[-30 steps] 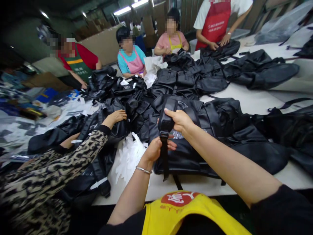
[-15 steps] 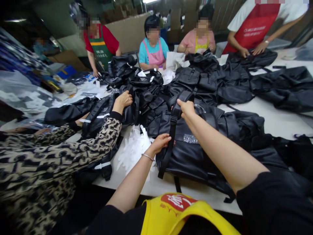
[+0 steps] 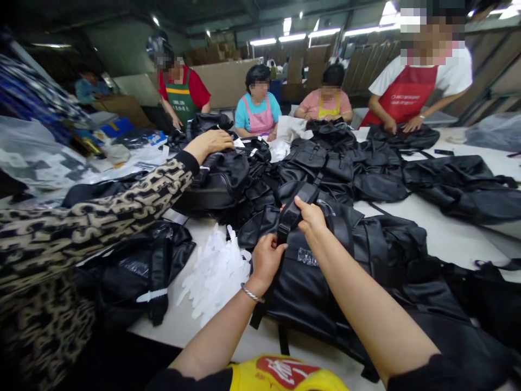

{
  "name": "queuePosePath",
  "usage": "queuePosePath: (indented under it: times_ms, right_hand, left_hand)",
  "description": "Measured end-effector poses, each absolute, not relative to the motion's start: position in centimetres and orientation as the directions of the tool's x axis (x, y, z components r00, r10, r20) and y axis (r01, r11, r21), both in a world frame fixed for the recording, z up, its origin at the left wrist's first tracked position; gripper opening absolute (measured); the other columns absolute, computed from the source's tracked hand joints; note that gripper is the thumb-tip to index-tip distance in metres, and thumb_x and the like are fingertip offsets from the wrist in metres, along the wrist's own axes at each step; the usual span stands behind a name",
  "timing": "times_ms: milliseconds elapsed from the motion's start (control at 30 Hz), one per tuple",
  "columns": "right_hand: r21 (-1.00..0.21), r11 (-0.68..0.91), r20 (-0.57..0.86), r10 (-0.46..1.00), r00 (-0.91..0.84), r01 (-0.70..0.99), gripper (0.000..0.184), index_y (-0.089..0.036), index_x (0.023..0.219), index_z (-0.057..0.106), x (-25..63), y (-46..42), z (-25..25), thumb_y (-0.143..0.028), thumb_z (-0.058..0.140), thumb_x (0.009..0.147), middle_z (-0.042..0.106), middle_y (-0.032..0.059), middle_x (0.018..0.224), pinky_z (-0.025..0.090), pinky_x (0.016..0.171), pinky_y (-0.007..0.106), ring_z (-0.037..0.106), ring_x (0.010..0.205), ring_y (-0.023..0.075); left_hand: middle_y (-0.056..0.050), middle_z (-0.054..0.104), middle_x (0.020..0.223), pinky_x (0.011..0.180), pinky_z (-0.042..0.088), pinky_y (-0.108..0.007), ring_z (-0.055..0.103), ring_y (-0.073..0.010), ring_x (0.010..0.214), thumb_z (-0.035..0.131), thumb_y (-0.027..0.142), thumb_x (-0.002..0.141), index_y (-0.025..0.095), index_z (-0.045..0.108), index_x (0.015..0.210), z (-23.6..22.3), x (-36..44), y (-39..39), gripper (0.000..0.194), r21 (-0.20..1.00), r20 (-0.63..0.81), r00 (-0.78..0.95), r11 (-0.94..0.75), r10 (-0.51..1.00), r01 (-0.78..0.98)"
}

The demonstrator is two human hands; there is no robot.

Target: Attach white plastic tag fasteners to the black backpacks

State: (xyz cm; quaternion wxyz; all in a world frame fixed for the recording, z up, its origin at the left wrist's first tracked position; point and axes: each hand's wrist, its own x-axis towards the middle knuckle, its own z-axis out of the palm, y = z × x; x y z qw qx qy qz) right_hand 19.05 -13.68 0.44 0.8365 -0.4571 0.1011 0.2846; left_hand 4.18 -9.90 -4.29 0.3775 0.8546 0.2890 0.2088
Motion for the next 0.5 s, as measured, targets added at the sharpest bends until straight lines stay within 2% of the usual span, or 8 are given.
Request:
queuePosePath:
  times_ms: [100,167,267,333,400,500]
  right_hand:
    - [-0.693,0.428,-0.429,0.403,0.809,-0.58,0.009,-0.006,0.079,0.053,18.5,-13.9,1.2,-0.014,0.056,0.075,0.06,0.0117,0.064,0.052,0.059,0.039,0.059,0.063,0.0221]
    - [-0.668,0.432,-0.436,0.434,0.789,-0.606,0.011,-0.007,0.079,0.055,17.7,-14.3,2.0,-0.015,0.059,0.073,0.06,0.0109,0.066,0.052,0.062,0.036,0.059,0.064,0.0211]
    - [-0.661,0.42,-0.365,0.544,0.755,-0.622,0.028,-0.007,0.079,0.057,15.9,-15.0,2.1,-0.029,0.068,0.067,0.061,0.0131,0.077,0.05,0.069,0.032,0.059,0.073,0.0213]
    - [-0.743,0.345,-0.276,0.623,0.732,-0.573,0.04,-0.008,0.085,0.059,14.5,-15.5,1.3,-0.041,0.069,0.065,0.061,0.0115,0.083,0.049,0.071,0.032,0.059,0.076,0.0216]
    - [-0.869,0.248,-0.175,0.656,0.734,-0.429,0.041,-0.01,0.085,0.061,13.3,-16.0,0.0,-0.043,0.071,0.062,0.061,0.0085,0.082,0.047,0.068,0.028,0.058,0.076,0.0207]
    - [-0.962,0.117,-0.125,0.615,0.779,-0.248,0.045,-0.008,0.074,0.063,12.6,-16.3,-1.7,-0.049,0.07,0.057,0.061,0.0081,0.073,0.045,0.064,0.026,0.057,0.072,0.0206]
  left_hand:
    - [0.0,0.051,0.077,0.063,0.031,-0.025,0.046,-0.0137,0.073,0.052,0.024,0.075,0.019,0.047,0.073,-3.6,3.9,-10.1,0.008,0.739,0.196,0.766,-0.605,0.612,0.295]
    - [-0.001,0.049,0.074,0.065,0.031,-0.025,0.046,-0.0137,0.073,0.045,0.018,0.077,0.018,0.045,0.068,-3.5,3.7,-9.8,0.009,0.771,0.221,0.785,-0.597,0.579,0.224]
    - [-0.001,0.049,0.07,0.065,0.034,-0.024,0.047,-0.0136,0.071,0.044,0.019,0.075,0.016,0.046,0.064,-4.7,4.0,-8.3,0.012,0.885,0.19,0.818,-0.455,0.542,0.096]
    - [-0.002,0.051,0.068,0.066,0.037,-0.025,0.049,-0.0151,0.07,0.046,0.028,0.074,0.016,0.051,0.064,-5.8,4.7,-7.0,0.017,0.941,0.158,0.87,-0.338,0.467,0.01]
    - [-0.004,0.057,0.073,0.07,0.042,-0.026,0.053,-0.0181,0.076,0.047,0.038,0.072,0.017,0.058,0.071,-6.5,5.0,-6.0,0.024,0.963,0.161,0.898,-0.265,0.41,-0.051]
    - [-0.005,0.062,0.083,0.078,0.044,-0.029,0.056,-0.0206,0.084,0.047,0.041,0.071,0.022,0.064,0.08,-6.8,4.7,-5.5,0.027,0.923,0.274,0.853,-0.371,0.444,-0.104]
